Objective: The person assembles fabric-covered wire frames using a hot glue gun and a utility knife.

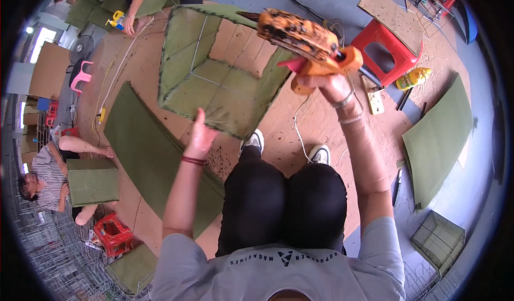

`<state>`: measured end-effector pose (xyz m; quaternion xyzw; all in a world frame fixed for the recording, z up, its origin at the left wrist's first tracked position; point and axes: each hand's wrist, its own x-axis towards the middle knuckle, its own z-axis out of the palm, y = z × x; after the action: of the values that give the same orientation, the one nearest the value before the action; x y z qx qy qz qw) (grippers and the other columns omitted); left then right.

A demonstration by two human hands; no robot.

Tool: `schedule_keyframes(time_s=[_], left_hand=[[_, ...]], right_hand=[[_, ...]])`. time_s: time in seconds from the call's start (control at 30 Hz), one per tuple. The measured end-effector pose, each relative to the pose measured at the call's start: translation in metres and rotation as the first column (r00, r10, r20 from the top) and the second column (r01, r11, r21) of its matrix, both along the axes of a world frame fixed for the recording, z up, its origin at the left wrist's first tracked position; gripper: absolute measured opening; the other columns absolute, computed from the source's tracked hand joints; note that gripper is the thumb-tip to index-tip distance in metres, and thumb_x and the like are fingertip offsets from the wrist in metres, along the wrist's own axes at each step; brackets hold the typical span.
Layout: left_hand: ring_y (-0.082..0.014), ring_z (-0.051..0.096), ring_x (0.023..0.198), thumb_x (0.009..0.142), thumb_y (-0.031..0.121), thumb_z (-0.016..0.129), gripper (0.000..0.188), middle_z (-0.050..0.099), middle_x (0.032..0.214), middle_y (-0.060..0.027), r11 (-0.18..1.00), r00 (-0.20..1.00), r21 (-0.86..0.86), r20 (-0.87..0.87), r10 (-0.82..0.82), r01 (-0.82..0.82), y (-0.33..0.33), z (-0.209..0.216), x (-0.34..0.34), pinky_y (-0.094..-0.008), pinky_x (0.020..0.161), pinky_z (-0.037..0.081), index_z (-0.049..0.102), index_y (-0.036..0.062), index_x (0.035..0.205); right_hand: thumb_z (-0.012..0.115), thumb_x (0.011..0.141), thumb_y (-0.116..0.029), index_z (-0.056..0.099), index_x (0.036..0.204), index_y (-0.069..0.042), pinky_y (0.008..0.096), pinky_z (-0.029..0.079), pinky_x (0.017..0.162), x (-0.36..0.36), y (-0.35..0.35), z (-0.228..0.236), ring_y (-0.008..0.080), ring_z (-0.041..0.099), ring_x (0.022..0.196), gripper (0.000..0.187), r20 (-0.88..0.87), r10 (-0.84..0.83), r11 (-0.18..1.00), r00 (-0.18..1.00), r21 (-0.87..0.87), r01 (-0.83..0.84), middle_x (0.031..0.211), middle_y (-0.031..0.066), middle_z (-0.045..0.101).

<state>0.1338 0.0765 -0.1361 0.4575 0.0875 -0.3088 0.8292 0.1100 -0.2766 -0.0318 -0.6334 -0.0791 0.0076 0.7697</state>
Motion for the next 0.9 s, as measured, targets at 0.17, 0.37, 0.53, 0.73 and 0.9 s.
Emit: schedule_keyframes(time_s=[0.17,0.37,0.53,0.73,0.9], left_hand=[[-0.0274,0.047,0.117,0.095,0.047,0.031,0.059,0.045,0.130,-0.0151,0.974,0.980,-0.224,-0.198,-0.022,-0.024,-0.057,-0.033,-0.035,-0.0406,0.100,0.039,0.037,-0.0002,0.130],[-0.0260,0.054,0.108,0.093,0.052,0.030,0.063,0.052,0.121,-0.0157,0.967,0.924,-0.240,-0.343,-0.169,0.088,-0.062,-0.045,-0.044,-0.0392,0.096,0.042,0.039,-0.0002,0.127],[-0.0202,0.062,0.094,0.091,0.050,0.039,0.057,0.063,0.104,-0.0097,0.889,0.847,-0.279,-0.299,-0.440,0.364,-0.046,-0.027,-0.050,-0.0329,0.089,0.046,0.051,0.0004,0.116],[-0.0235,0.061,0.084,0.081,0.025,0.064,0.033,0.063,0.091,-0.0091,0.514,0.473,0.663,0.749,-0.465,-0.544,-0.029,0.009,-0.048,-0.0319,0.081,0.047,0.060,-0.0012,0.100],[-0.0276,0.057,0.081,0.070,0.010,0.068,0.022,0.058,0.092,-0.0077,0.487,0.398,0.792,0.607,-0.688,-0.368,-0.029,0.002,-0.021,-0.0346,0.070,0.047,0.061,0.0013,0.088]], right_hand=[[0.066,0.070,-0.014,0.057,0.116,-0.007,0.0240,0.046,0.068,0.018,0.008,0.022,0.0077,0.055,0.074,0.047,-0.104,0.005,0.919,0.995,-0.392,-0.045,0.090,0.0029,0.061],[0.072,0.064,-0.015,0.038,0.134,-0.004,0.0297,0.039,0.093,0.030,0.029,0.008,0.0197,0.057,0.101,0.079,0.155,0.044,0.753,0.987,-0.654,0.069,0.109,0.0095,0.061],[0.070,0.068,-0.010,0.034,0.134,-0.003,0.0315,0.040,0.094,0.027,0.020,-0.004,0.0175,0.053,0.109,0.076,0.271,0.226,0.599,0.936,-0.796,0.086,0.116,0.0081,0.059],[0.066,0.071,-0.008,0.063,0.106,-0.007,0.0214,0.048,0.064,0.029,0.018,-0.007,0.0068,0.056,0.072,0.034,-0.075,-0.021,0.878,0.997,-0.478,-0.018,0.088,0.0006,0.063],[0.067,0.069,-0.005,0.065,0.099,-0.005,0.0232,0.049,0.071,0.032,0.022,-0.003,0.0107,0.059,0.082,0.031,0.019,0.008,0.960,1.000,-0.278,-0.002,0.095,0.0034,0.064]])
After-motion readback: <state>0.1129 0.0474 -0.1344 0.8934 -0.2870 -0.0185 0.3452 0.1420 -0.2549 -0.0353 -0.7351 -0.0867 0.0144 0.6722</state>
